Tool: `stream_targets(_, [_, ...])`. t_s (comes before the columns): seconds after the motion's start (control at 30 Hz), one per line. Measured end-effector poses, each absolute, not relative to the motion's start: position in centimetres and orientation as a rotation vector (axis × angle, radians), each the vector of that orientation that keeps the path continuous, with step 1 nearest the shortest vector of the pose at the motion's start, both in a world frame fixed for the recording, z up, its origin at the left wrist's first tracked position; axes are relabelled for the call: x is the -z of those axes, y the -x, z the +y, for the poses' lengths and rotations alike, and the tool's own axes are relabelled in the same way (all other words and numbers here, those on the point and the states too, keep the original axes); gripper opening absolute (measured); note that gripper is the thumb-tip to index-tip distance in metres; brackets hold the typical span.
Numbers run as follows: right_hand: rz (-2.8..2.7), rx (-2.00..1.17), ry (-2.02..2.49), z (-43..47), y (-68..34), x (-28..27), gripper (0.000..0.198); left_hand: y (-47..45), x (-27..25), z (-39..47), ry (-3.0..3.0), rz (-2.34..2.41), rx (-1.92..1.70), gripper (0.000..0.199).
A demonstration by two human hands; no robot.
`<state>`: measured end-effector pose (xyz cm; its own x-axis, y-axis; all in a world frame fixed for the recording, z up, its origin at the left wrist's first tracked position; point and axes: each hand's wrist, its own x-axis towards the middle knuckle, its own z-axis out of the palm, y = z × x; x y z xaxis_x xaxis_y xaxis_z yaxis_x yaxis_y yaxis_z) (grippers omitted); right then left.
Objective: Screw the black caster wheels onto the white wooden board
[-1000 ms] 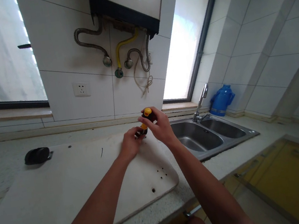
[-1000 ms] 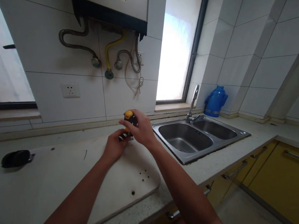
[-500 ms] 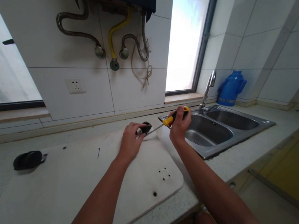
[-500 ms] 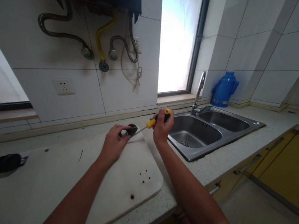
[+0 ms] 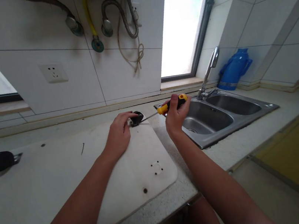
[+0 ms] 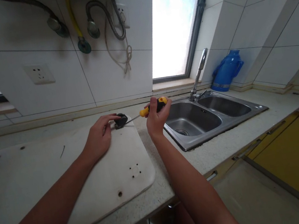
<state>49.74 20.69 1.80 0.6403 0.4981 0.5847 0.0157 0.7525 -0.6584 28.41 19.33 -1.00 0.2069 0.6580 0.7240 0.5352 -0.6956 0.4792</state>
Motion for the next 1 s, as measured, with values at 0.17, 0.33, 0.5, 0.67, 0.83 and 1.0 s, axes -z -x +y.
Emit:
stream_targets(0.17, [-0.887, -0.293, 0.682, 20.66, -49.67, -1.63, 0.053, -28.42, 1.05, 19.49, -2.328, 1.141, -1.523, 0.058])
stream_targets(0.33, [-0.865, -0.241, 0.681, 20.68, -50.06, -1.85, 0.051, -28.49, 1.22, 19.56, -2.29, 1.177, -1.56, 0.056])
stream_targets(0.5, [-0.879, -0.265, 0.673, 20.85, -49.97, -1.69, 0.052, -28.59, 1.05, 19.46, -2.288, 1.204, -1.571, 0.056])
stream_targets(0.67, [-0.891, -0.261, 0.712, 20.94, -49.84, -1.49, 0.051, -28.73, 0.92, 19.46, -2.238, 1.196, -1.597, 0.057])
stream_targets(0.83, [-0.91, -0.239, 0.686, 20.88, -49.85, -1.67, 0.047, -28.54, 1.21, 19.93, -2.228, 1.22, -1.602, 0.061])
stream_targets(1.0, [-0.899, -0.189, 0.701, 20.73, -49.96, -1.85, 0.047, -28.43, 1.43, 20.16, -2.223, 1.229, -1.581, 0.058])
